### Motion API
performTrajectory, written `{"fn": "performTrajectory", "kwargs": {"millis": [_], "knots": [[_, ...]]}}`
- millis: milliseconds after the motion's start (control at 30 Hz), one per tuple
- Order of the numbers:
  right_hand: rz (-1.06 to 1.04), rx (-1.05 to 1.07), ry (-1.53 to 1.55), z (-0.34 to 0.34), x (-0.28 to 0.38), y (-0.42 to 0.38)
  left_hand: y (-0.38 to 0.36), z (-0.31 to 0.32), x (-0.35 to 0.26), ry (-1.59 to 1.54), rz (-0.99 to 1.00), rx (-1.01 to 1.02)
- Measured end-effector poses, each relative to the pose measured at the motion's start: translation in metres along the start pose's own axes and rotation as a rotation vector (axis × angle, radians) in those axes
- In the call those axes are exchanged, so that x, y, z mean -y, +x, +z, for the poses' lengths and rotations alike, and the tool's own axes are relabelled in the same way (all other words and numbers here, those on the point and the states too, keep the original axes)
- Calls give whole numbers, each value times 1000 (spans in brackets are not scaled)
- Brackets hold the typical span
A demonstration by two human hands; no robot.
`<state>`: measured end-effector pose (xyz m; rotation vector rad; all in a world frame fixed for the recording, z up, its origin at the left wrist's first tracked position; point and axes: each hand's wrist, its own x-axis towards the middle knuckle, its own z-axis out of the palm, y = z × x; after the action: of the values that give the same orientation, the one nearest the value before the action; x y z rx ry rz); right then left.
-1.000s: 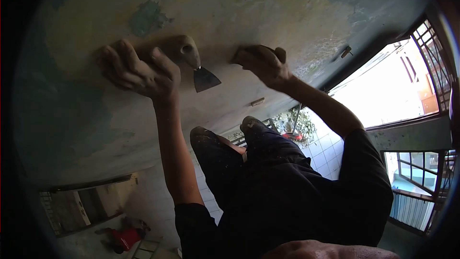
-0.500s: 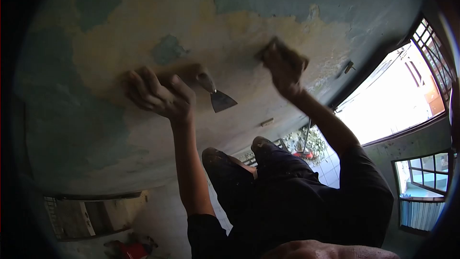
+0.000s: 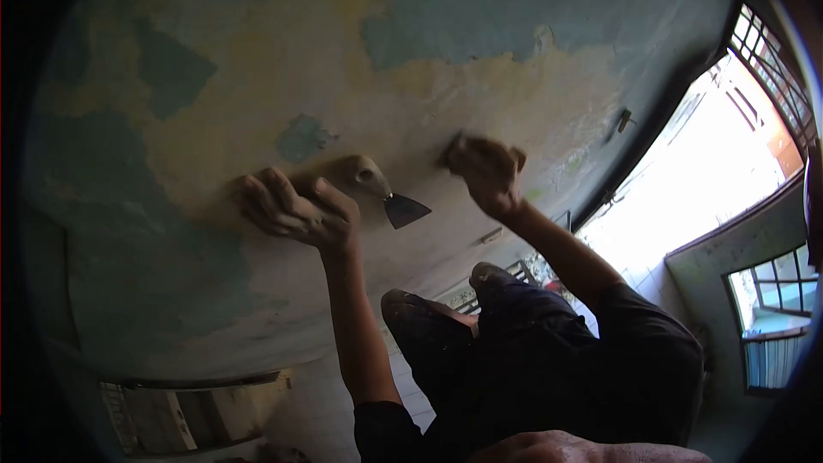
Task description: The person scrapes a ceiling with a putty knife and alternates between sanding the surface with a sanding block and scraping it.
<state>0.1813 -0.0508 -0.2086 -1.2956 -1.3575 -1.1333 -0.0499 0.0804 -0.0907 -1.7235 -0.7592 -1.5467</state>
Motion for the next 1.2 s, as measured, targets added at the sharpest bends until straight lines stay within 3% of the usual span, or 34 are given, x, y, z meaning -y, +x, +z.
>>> {"fn": "performTrajectory", "kwargs": {"millis": [67, 133, 200, 267, 333, 467, 600, 700, 800, 933, 1033, 1200], "knots": [[140, -88, -84, -15, 4, 54, 0, -3, 1, -1, -22, -18], [261, -37, -93, -10, 23, 46, -4, -7, 1, 10, -31, 19], [194, -100, -25, 2, 36, 11, -2, -1, 3, 11, -11, 2], [208, -7, 46, -1, 31, -4, -2, -1, 0, 10, -9, -8], [111, -23, 58, -6, 15, 14, -2, 2, -4, 0, 0, -6], [280, -39, -39, -3, 26, 21, -7, 2, -5, 16, 3, -15], [180, 5, 48, -7, 31, -4, -2, -1, -3, 8, 5, -10], [198, -27, 47, -11, 30, 30, 4, -1, -1, 11, 12, -2], [297, 14, 16, -6, 48, 15, -1, -3, 3, 27, 1, -4], [210, 8, 78, -6, 33, 15, 4, -1, 5, 16, 45, -24], [321, -7, 17, -8, 29, 35, 0, 0, -3, 23, 12, -6], [333, 90, 91, -5, 35, -17, 0, 3, -7, 26, 31, -30]]}}
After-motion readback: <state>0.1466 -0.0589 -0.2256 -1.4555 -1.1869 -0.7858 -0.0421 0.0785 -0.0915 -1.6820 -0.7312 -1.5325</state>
